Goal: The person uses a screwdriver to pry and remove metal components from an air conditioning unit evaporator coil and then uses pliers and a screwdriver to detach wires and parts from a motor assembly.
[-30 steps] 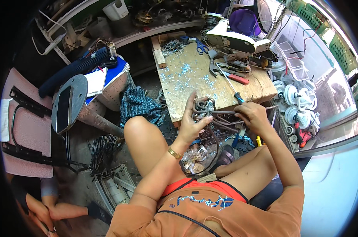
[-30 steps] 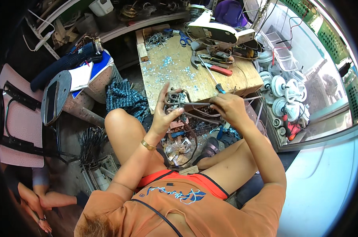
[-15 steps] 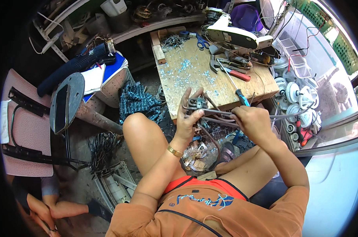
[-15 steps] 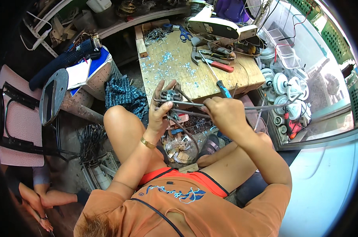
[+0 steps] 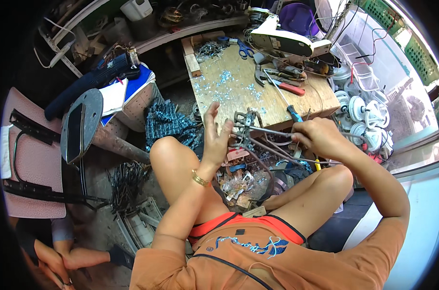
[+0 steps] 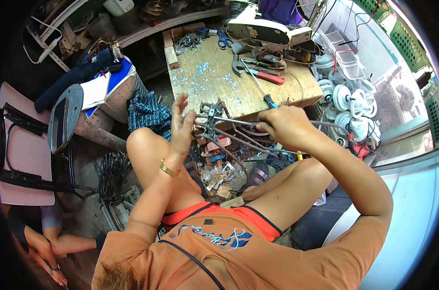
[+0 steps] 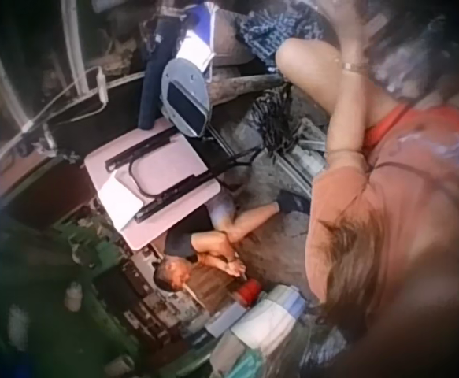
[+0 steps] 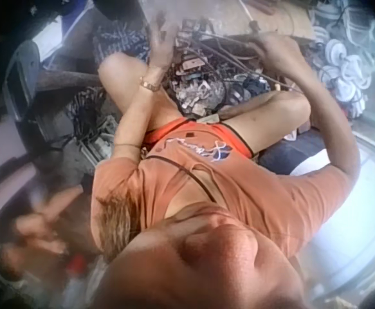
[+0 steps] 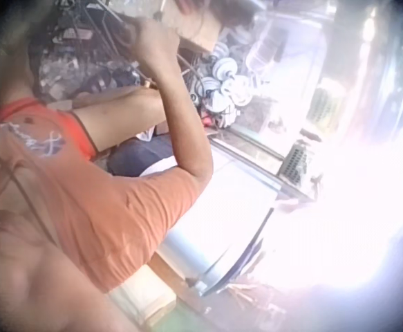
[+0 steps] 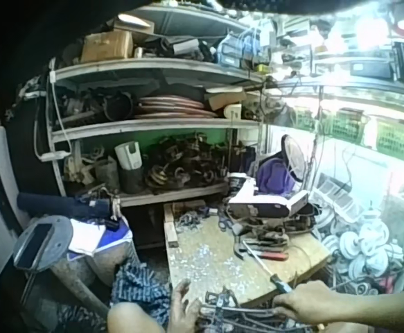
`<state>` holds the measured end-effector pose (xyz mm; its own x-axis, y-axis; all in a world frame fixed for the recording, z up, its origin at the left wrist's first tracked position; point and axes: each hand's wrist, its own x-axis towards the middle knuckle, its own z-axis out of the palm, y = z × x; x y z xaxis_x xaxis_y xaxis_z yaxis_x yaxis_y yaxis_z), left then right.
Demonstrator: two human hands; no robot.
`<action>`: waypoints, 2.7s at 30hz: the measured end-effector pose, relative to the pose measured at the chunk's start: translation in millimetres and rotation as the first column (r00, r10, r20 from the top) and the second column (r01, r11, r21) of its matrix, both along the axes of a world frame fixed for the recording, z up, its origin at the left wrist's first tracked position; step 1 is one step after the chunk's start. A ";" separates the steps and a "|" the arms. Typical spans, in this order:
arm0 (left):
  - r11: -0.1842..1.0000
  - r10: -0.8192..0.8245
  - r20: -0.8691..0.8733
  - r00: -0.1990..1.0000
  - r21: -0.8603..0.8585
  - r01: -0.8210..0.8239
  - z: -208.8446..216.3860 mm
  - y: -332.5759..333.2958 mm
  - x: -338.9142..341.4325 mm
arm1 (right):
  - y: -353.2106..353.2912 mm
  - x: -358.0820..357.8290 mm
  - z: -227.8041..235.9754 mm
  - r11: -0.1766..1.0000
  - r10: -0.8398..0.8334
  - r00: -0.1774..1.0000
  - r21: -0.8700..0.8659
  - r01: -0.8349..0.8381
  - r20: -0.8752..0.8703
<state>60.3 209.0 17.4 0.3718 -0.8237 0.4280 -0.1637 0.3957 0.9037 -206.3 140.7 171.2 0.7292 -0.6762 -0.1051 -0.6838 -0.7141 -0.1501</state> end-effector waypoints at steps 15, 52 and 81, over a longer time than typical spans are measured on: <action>0.968 -0.078 0.621 0.780 -0.140 0.208 26.8 -9.6 38.9 | 21.1 1.7 -12.4 0.967 0.056 0.973 -0.256 0.003 0.223; 0.983 -0.055 0.453 0.890 -0.133 0.129 14.1 -29.5 12.0 | 3.8 14.6 44.7 0.961 0.197 0.931 -0.247 -0.122 0.308; 0.891 0.443 0.425 0.790 -0.104 -0.443 22.3 -11.1 -47.7 | -38.5 40.8 -18.8 0.781 -0.156 0.846 -0.461 0.422 0.510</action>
